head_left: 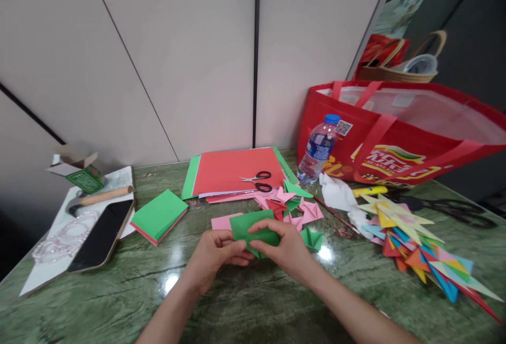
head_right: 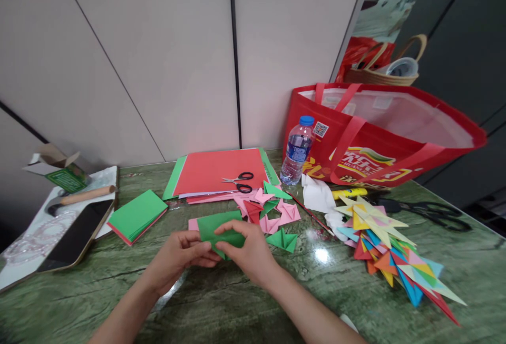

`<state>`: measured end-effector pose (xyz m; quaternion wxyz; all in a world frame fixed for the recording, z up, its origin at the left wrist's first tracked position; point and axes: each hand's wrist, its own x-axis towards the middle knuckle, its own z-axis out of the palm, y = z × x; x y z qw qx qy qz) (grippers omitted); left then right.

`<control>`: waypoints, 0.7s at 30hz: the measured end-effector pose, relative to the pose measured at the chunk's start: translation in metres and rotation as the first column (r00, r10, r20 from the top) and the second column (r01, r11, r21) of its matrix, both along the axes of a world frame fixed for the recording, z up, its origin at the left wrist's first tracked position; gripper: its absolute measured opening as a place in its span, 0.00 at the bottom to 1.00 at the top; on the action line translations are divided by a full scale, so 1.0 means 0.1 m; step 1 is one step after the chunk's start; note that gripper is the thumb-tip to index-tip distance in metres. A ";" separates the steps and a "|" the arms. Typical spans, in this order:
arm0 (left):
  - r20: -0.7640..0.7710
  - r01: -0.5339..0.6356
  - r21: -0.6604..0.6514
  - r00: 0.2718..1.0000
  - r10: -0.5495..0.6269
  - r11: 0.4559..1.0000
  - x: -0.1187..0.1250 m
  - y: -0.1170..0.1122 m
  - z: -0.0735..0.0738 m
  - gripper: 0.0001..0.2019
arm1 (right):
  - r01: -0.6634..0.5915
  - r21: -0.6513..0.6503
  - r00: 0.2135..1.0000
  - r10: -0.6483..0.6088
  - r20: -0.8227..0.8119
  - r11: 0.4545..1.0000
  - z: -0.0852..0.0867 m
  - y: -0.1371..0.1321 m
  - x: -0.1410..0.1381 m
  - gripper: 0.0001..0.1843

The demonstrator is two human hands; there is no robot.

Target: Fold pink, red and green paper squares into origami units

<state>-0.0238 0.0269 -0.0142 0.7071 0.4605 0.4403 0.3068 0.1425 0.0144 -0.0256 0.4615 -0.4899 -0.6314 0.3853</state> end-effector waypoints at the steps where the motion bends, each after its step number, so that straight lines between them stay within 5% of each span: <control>1: -0.016 0.008 0.002 1.000 -0.008 1.000 -0.01 0.00 0.00 0.13 | -0.013 -0.002 1.000 0.013 0.006 1.000 0.00 0.00 0.00 0.07; 21: -0.062 0.138 0.002 0.988 -0.138 0.990 -0.05 0.01 -0.02 0.14 | -0.092 -0.036 0.995 0.093 0.041 0.995 -0.01 0.00 0.01 0.08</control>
